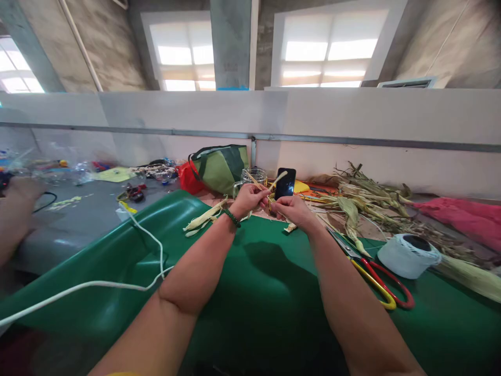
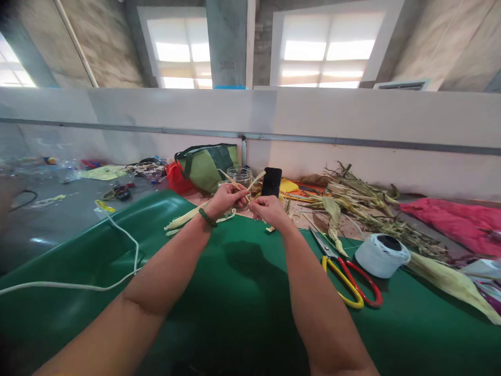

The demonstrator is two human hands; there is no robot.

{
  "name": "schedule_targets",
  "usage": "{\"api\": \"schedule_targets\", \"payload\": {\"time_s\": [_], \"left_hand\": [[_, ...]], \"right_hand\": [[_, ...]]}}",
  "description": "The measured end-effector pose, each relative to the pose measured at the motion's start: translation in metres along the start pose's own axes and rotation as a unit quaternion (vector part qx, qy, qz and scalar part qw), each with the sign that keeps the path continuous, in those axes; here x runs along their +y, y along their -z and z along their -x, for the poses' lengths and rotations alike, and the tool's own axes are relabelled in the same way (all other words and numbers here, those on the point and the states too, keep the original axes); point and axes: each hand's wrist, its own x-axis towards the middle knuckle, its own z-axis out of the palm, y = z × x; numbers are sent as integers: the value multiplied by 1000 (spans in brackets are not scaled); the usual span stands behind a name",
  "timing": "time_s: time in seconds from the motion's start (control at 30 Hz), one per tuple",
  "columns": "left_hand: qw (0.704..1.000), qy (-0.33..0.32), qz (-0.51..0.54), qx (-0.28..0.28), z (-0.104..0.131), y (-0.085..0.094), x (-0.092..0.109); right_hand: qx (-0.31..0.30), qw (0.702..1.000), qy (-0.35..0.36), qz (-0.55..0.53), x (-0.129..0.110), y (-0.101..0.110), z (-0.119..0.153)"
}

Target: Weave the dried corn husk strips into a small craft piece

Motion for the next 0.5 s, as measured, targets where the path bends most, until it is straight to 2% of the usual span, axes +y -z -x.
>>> {"api": "schedule_targets", "payload": {"time_s": [0.1,0.23,0.3,0.37,0.43,0.5], "left_hand": [[998,13,26,53,-3,7,0],[997,31,41,58,-5,10,0],[997,39,37,63,-5,10,0],[997,43,17,62,-5,8,-2],[998,49,-16,21,-4,5,-5],[996,54,-47,-49,-3,1,-8]], "right_hand": [[-34,999,4,23,-1,9,2],[-79,996,3,46,6,23,1],[-26,997,9,76,10,26,0],[97,985,39,140,15,25,-2],[203,955,102,193,17,21,-3],[218,937,177,210,19,17,-4]]}}
